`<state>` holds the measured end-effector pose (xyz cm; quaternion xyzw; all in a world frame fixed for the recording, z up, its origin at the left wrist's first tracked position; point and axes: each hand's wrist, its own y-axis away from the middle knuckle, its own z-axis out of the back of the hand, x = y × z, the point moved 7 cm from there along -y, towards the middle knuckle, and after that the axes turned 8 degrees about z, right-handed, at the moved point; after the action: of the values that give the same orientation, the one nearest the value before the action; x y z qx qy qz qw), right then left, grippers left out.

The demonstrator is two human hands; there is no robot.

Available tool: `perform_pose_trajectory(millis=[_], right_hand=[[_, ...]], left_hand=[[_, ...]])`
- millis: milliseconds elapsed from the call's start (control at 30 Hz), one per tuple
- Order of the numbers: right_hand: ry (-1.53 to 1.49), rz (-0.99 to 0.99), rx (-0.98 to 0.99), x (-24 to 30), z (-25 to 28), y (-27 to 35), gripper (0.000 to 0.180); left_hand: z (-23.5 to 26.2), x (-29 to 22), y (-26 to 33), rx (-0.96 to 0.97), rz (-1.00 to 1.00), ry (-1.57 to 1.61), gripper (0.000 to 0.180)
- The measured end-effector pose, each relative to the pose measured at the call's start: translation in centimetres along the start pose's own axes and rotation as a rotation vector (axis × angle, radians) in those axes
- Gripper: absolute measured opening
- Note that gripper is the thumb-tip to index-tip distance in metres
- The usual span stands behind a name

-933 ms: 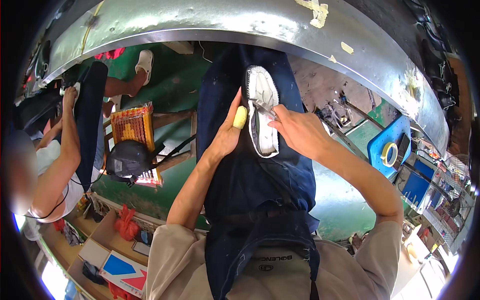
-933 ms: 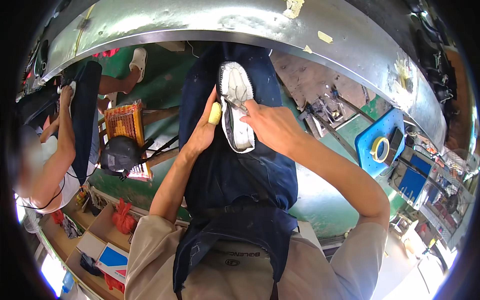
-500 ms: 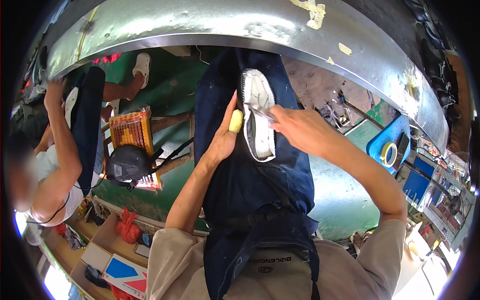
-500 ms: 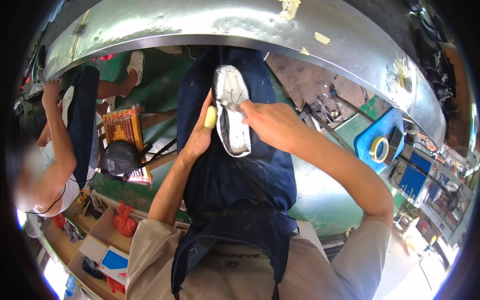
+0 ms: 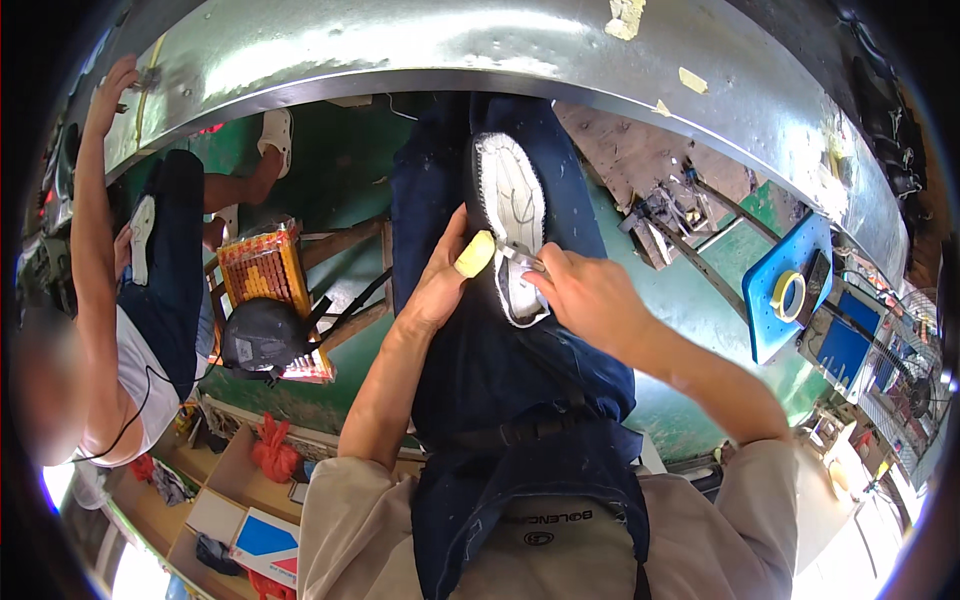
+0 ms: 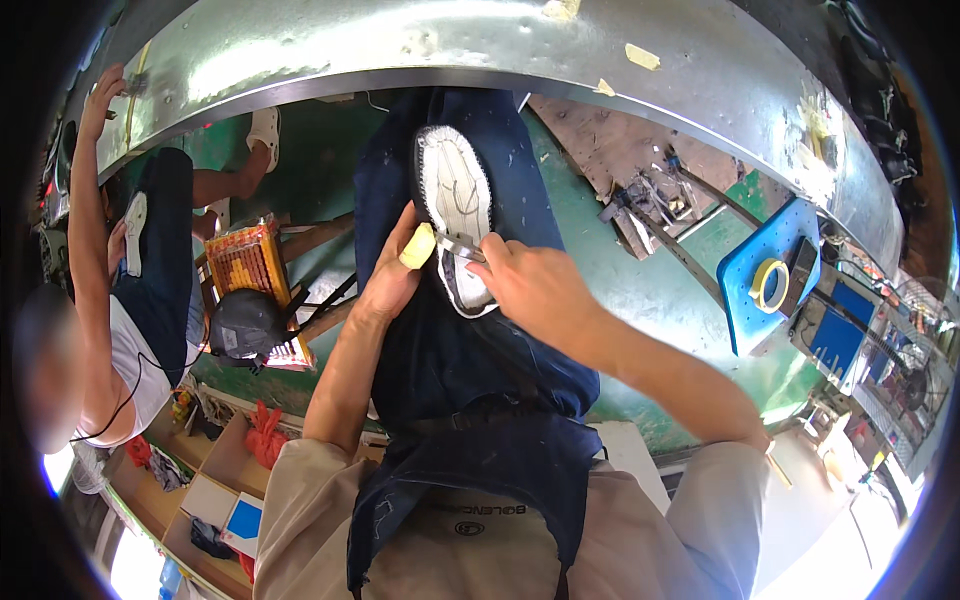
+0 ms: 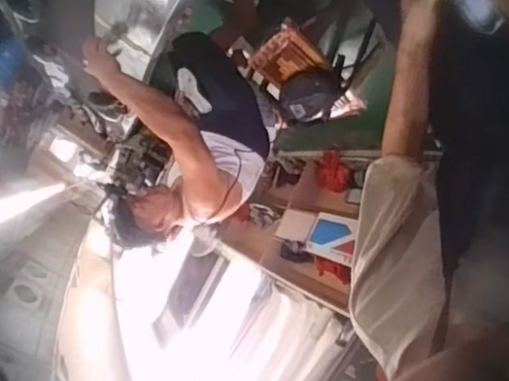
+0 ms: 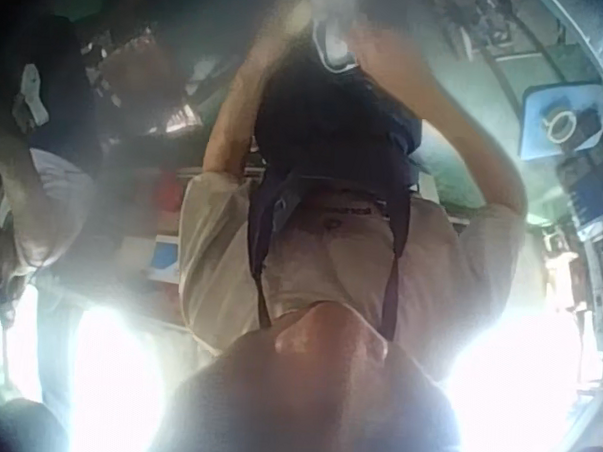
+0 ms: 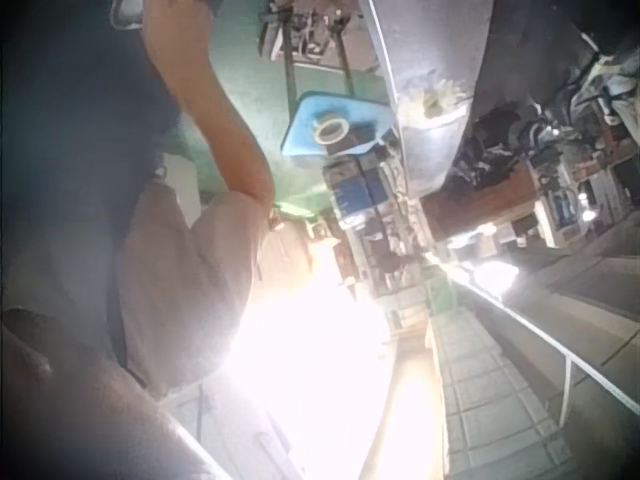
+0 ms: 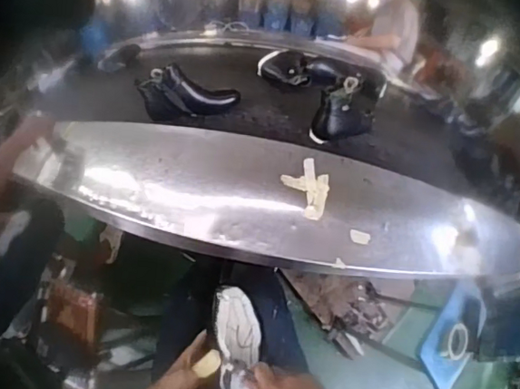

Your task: Manually pulling, trimming, and finishing shoes at a workstation in a factory.

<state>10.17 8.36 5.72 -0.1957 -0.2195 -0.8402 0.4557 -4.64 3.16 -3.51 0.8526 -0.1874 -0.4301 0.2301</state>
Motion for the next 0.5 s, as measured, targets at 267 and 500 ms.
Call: perform_pose_trajectory(millis=[267,500], right_hand=[[-0.670,-0.319,-0.167,-0.4,-0.4,0.6,0.031],[-0.561,-0.211,-0.020,-1.8,1.3,1.2,0.031]], left_hand=[[0.9,1.3,0.6,-0.386,-0.078,-0.248,0.079],[-0.6,0.0,0.5,-0.493,-0.253,-0.570,0.072]])
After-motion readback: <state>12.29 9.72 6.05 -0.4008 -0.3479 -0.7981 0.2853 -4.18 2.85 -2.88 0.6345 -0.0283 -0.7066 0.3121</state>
